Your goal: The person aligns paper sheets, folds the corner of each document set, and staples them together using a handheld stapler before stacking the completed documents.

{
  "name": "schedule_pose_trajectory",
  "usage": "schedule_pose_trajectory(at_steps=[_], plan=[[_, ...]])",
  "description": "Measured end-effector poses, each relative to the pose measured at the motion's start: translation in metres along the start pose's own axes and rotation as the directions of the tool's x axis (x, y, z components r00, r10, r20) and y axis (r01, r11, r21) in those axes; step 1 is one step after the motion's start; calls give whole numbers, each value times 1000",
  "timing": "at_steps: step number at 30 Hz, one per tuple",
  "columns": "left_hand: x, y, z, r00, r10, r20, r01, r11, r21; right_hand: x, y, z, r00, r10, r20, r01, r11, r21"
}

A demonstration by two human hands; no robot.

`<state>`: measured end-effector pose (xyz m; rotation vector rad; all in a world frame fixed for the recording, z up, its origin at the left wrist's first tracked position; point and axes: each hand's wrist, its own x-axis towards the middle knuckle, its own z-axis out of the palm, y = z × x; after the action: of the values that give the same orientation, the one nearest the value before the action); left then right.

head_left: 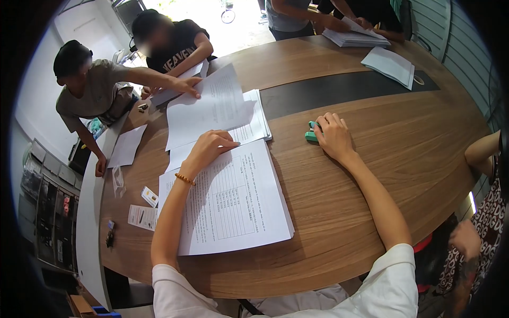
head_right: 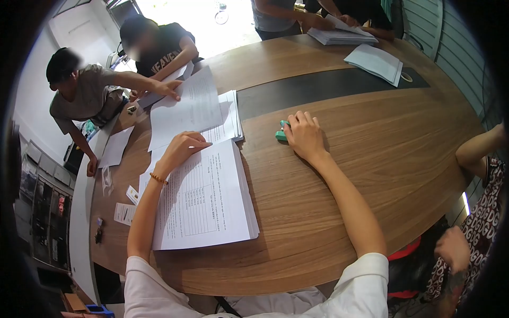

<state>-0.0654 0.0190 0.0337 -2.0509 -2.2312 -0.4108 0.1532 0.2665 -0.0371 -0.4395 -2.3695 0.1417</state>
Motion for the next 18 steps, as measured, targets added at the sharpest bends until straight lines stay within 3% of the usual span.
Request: schedule_pose_trajectory(at_steps=[5,10,12,15,16,18], plan=[[2,2,-1,999,38,-9,-38,999,25,0,-1,-1,1000,15,9,-15,1000,13],[2,2,-2,990,-117,82,122,990,-69,1,-11,-10,996,-6,-87,3,999,-34],[1,0,-3,994,-101,37,102,994,-46,-5,-23,-42,957,-274,98,279,959,-40],[1,6,-5,990,-123,-61,122,992,-27,-7,-54,-103,707,-611,357,639,768,49],[1,9,-4,980,-162,-115,159,987,-34,-7,-59,-109,581,-693,428,730,675,102],[0,2,3,974,-189,-127,181,981,-76,-7,-60,-94,579,-717,389,747,658,101]])
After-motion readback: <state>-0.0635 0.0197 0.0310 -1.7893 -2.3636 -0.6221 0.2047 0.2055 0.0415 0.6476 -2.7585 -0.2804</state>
